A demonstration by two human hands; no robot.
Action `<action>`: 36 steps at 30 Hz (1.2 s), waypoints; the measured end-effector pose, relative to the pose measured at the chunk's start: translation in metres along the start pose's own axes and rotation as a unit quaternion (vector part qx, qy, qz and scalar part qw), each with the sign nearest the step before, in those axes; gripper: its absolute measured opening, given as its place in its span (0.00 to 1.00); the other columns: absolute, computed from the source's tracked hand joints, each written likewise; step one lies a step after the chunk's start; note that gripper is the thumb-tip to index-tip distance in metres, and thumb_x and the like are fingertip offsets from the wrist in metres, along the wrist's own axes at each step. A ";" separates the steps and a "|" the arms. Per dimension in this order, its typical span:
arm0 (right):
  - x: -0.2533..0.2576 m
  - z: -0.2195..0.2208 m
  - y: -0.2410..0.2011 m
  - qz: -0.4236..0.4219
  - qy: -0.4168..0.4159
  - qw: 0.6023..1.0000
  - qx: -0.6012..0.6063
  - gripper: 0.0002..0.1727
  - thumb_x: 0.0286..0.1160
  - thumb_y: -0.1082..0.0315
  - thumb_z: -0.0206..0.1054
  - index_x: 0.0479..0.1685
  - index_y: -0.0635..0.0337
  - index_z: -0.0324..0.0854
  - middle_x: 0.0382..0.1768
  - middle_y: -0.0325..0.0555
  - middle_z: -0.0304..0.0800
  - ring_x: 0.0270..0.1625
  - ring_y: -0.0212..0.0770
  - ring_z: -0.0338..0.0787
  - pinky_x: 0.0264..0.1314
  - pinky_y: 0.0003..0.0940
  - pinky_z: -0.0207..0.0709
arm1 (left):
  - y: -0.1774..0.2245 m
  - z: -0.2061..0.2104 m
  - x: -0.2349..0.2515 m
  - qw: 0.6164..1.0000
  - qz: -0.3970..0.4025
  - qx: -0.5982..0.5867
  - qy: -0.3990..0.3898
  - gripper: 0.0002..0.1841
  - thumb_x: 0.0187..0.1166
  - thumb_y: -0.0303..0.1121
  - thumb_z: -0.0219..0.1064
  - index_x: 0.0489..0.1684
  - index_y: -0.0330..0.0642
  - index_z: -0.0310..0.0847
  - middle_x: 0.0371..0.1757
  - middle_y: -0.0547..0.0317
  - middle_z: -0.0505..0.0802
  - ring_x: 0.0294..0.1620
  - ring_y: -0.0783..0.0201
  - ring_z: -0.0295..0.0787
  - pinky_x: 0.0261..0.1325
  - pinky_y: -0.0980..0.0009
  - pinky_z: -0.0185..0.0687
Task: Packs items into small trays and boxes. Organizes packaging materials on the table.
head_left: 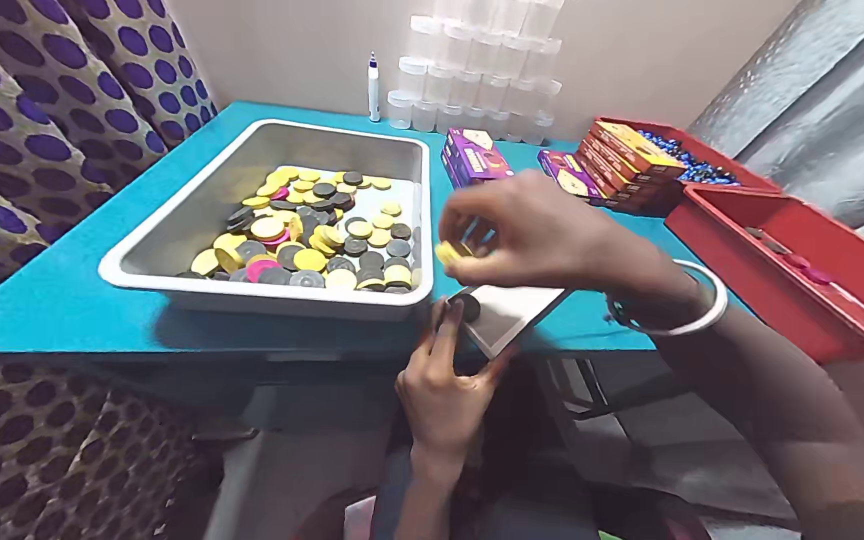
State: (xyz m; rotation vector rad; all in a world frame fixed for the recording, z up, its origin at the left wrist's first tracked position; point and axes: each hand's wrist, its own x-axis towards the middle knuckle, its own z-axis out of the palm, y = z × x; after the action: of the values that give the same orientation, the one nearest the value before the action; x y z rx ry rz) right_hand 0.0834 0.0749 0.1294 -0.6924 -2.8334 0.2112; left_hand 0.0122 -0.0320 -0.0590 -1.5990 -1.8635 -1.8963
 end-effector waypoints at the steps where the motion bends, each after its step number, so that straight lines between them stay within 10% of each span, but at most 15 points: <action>1: -0.020 0.005 0.000 0.021 -0.025 0.999 -0.005 0.13 0.65 0.58 0.75 0.44 0.55 0.88 0.30 0.37 0.92 0.31 0.33 0.90 0.33 0.39 0.85 | 0.001 0.001 0.000 1.000 -0.002 0.002 0.006 0.38 0.55 0.61 0.81 0.59 0.38 0.93 0.61 0.41 0.94 0.46 0.53 0.98 0.39 0.61 0.91; 13: -0.066 0.040 0.021 0.073 -0.109 0.990 0.056 0.15 0.78 0.58 0.73 0.54 0.57 0.82 0.35 0.33 0.94 0.37 0.28 0.94 0.44 0.30 0.89 | -0.004 -0.001 0.000 1.000 -0.014 0.013 0.014 0.35 0.51 0.53 0.83 0.59 0.39 0.93 0.62 0.42 0.94 0.45 0.58 0.97 0.38 0.66 0.88; 20: 0.003 0.017 0.010 -0.028 0.153 0.988 0.001 0.12 0.84 0.58 0.65 0.48 0.58 0.87 0.36 0.37 0.92 0.36 0.25 0.89 0.41 0.25 0.83 | -0.005 -0.004 0.001 1.000 -0.023 0.013 0.007 0.37 0.52 0.57 0.83 0.59 0.41 0.93 0.62 0.44 0.95 0.41 0.56 0.98 0.31 0.61 0.88; 27: 0.132 0.046 0.020 -0.062 -0.168 0.979 -0.100 0.14 0.72 0.62 0.77 0.49 0.63 0.89 0.41 0.51 0.93 0.48 0.53 0.92 0.53 0.59 0.80 | 0.004 -0.013 0.005 0.997 -0.056 0.042 -0.025 0.38 0.53 0.60 0.82 0.62 0.45 0.92 0.57 0.49 0.97 0.30 0.60 0.94 0.22 0.61 0.83; 36: 0.153 0.060 0.032 -0.047 -0.202 0.971 -0.119 0.12 0.66 0.67 0.78 0.47 0.59 0.91 0.43 0.50 0.95 0.49 0.54 0.92 0.53 0.62 0.80 | 0.001 -0.015 0.006 0.997 -0.064 0.019 -0.028 0.38 0.54 0.58 0.82 0.65 0.45 0.91 0.54 0.52 0.98 0.24 0.61 0.92 0.18 0.62 0.80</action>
State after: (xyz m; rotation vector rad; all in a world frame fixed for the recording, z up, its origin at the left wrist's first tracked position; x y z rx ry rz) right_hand -0.0492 0.1695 0.0915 -0.6162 -3.3140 -0.0069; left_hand 0.0007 -0.0404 -0.0505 -1.5739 -2.0594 -1.8681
